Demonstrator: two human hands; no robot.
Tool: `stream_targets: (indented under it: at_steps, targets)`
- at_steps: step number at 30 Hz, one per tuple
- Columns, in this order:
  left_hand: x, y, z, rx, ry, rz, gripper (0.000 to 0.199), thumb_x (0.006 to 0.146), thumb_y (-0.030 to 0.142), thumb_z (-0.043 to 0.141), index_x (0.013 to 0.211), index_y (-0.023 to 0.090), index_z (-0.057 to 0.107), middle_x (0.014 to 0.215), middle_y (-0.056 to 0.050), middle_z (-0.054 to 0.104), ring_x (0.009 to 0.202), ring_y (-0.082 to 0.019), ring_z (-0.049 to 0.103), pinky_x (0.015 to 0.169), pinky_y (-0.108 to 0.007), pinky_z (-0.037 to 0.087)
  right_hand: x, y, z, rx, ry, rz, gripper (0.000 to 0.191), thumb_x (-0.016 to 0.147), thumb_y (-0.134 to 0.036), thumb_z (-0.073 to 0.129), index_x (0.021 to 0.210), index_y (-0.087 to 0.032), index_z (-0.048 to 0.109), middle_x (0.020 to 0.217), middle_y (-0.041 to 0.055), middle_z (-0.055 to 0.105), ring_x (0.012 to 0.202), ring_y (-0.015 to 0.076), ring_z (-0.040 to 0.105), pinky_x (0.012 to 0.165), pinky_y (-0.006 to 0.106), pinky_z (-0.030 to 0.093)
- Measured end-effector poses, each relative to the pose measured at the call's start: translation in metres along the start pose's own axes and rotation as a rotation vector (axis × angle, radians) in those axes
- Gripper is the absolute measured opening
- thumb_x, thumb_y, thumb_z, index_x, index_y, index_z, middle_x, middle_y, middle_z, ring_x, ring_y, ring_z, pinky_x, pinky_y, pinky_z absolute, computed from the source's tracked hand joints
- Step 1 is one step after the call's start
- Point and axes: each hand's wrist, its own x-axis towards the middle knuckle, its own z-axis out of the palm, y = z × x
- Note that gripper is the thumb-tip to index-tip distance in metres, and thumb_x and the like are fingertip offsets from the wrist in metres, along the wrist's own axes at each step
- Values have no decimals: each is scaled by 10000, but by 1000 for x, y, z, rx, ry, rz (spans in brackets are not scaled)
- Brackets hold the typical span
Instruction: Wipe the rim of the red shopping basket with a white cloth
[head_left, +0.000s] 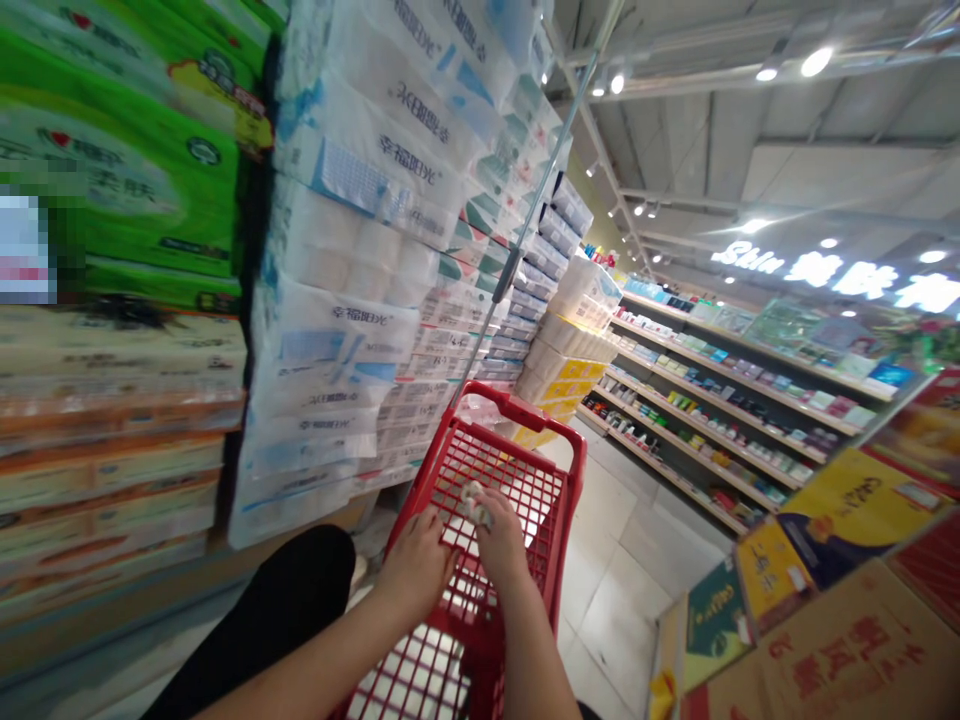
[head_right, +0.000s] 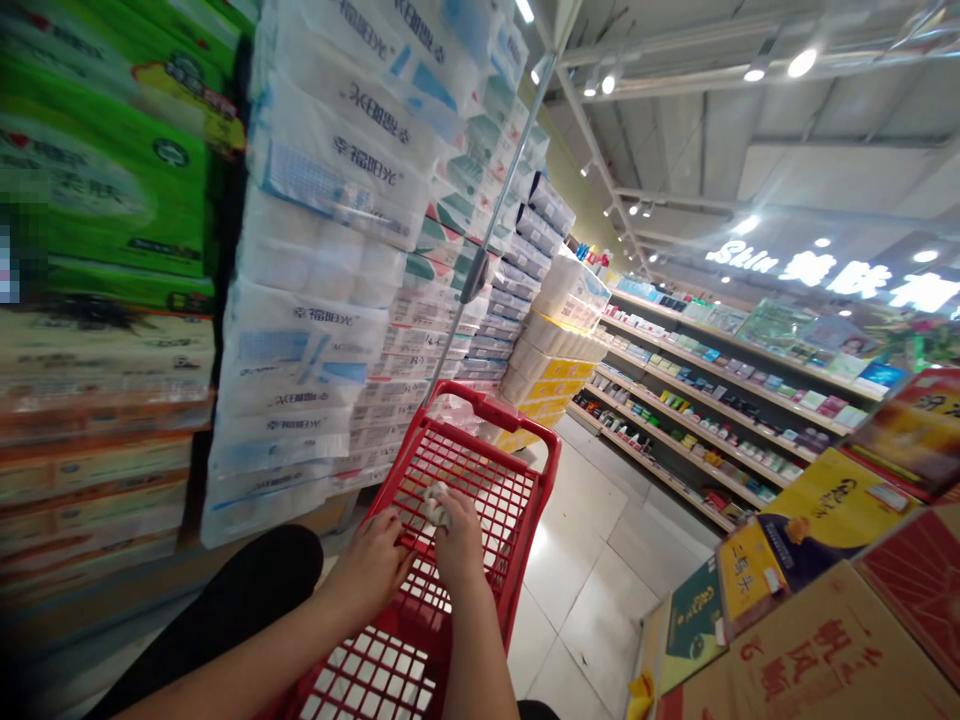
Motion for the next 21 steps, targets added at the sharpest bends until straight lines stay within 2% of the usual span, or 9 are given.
stream_targets:
  at_steps: [4, 8, 13, 17, 21]
  targets:
    - [0, 1, -1, 8, -22, -5, 307, 880, 304, 474, 794, 189, 746, 1015, -94, 626, 1170, -278, 404, 1026, -454, 340, 0, -5, 0, -72, 95, 13, 570, 656, 22, 474, 1139, -231, 640, 1207, 89, 569, 1145, 215, 521, 989, 376, 432]
    - [0, 2, -3, -5, -23, -10, 293, 874, 287, 481, 783, 190, 742, 1020, -92, 624, 1170, -272, 412, 1031, -454, 342, -1, -9, -1, -53, -5, -35, 535, 657, 31, 485, 1086, -238, 658, 1161, 76, 586, 1104, 205, 540, 964, 351, 449]
    - [0, 2, -3, -27, -24, -17, 305, 879, 300, 478, 781, 184, 743, 1021, -102, 628, 1176, -278, 408, 1032, -461, 339, -1, -5, -2, -92, 124, 75, 493, 679, 14, 482, 1085, -208, 652, 1140, 98, 588, 1078, 220, 545, 953, 384, 446]
    - [0, 2, -3, -20, -36, -16, 304, 877, 304, 484, 789, 173, 744, 1025, -102, 628, 1180, -282, 409, 1037, -455, 332, -1, -4, -2, -53, 25, 6, 447, 675, 1, 501, 1022, -224, 672, 1115, 75, 596, 1060, 207, 553, 944, 350, 448]
    - [0, 3, -4, -1, -46, -16, 328, 888, 307, 463, 791, 180, 750, 1034, -101, 630, 1186, -283, 408, 1036, -460, 331, 0, -9, -4, -128, 92, 36, 448, 699, -1, 483, 1060, -207, 652, 1113, 96, 587, 1061, 225, 530, 936, 384, 440]
